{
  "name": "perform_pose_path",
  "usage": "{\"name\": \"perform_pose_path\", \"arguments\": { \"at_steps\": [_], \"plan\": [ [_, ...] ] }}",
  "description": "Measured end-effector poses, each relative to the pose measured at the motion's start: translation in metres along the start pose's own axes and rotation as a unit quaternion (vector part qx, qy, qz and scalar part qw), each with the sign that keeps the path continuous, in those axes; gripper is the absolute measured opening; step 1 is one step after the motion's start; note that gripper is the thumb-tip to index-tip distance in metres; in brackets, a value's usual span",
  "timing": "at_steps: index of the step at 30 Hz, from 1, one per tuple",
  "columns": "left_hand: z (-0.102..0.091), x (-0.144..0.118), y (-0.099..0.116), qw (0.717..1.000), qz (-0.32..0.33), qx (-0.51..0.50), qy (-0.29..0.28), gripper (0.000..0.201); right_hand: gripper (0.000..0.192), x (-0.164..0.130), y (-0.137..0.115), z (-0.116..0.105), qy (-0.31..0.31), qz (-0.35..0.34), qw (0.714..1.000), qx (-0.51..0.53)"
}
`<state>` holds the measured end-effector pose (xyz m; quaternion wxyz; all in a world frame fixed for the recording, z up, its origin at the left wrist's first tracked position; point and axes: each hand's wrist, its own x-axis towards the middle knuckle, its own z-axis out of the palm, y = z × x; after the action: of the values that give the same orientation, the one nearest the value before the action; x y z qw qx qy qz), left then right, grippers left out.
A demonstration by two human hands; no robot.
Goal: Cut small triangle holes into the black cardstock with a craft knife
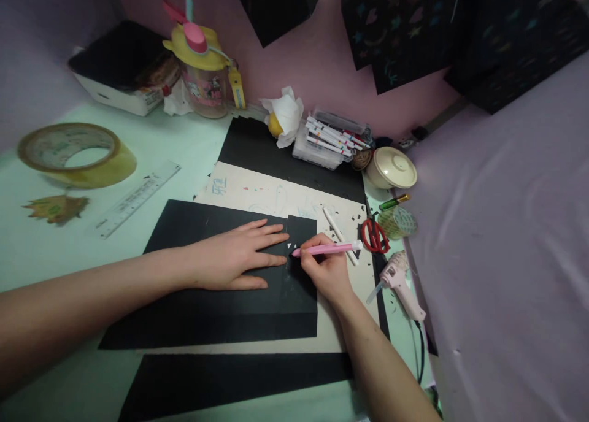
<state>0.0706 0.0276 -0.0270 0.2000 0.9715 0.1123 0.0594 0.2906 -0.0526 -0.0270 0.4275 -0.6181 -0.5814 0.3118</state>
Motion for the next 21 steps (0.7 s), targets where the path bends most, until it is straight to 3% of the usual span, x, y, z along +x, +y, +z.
{"name": "perform_pose_path", "arguments": {
  "at_steps": [7, 10, 15, 21],
  "plan": [
    [0.000, 0.000, 0.000, 1.000, 0.005, 0.011, 0.009, 0.049, 0.026, -0.004, -0.015, -0.019, 0.109, 0.022, 0.994, -0.010],
    [-0.001, 0.000, 0.000, 1.000, 0.006, 0.015, 0.004, 0.049, 0.020, -0.012, -0.028, -0.021, 0.120, 0.048, 0.992, -0.010],
    [-0.002, 0.000, 0.001, 1.000, 0.010, 0.022, 0.003, 0.050, 0.020, -0.026, -0.026, 0.004, 0.099, 0.117, 0.986, 0.061],
    [0.000, -0.001, 0.001, 0.999, 0.016, 0.020, 0.021, 0.050, 0.017, -0.033, -0.013, 0.023, 0.152, 0.066, 0.984, -0.066]
  ]
}}
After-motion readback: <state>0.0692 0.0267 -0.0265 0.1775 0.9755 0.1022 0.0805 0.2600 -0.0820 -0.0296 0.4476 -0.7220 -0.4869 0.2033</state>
